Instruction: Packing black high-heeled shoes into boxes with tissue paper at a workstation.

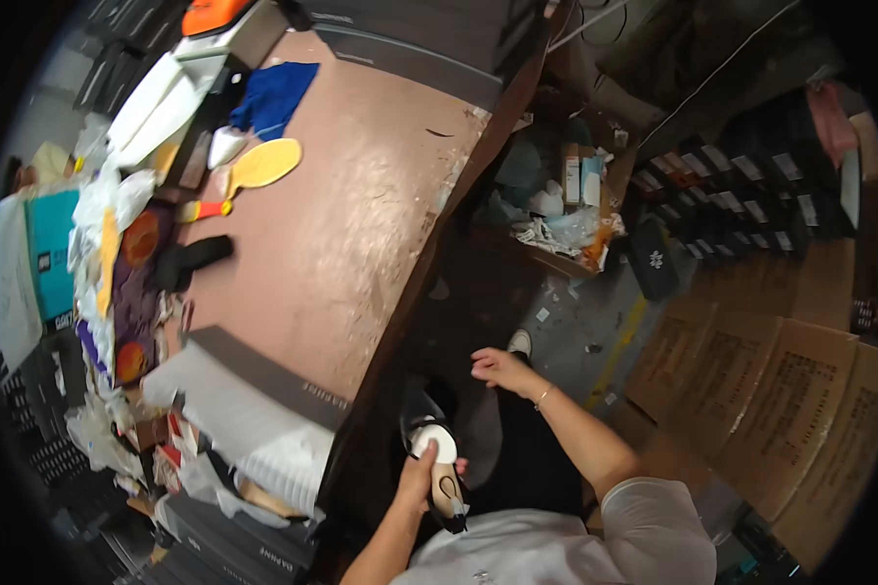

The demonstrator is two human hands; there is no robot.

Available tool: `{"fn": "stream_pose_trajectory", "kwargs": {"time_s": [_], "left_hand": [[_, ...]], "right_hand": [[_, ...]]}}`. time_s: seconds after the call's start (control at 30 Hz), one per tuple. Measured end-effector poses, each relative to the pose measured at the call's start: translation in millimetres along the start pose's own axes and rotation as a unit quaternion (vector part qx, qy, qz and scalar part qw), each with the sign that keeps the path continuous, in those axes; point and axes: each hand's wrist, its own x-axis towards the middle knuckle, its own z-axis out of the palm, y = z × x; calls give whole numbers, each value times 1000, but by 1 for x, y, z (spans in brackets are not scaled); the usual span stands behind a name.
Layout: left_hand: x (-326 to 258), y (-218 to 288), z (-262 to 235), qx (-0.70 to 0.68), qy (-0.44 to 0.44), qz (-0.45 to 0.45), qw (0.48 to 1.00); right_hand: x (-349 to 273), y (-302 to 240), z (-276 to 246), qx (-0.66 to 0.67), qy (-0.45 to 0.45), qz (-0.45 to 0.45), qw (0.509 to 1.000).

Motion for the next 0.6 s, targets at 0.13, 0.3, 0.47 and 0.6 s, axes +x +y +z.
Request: {"fn": "stream_pose_trajectory", "kwargs": {"time_s": [0.13, 0.3, 0.47, 0.6], "left_hand": [[93, -13, -20, 64, 31, -74, 995], [183, -26, -87, 112, 104, -154, 976], [251, -26, -124, 94, 71, -139, 983], [284, -20, -100, 89, 97, -94, 987]], "right_hand": [[184, 94, -66, -229, 201, -100, 947], [372, 164, -96, -432, 195, -84, 876], [448, 168, -88, -565, 237, -182, 769], [469, 165, -97, -709, 47, -163, 684]]}}
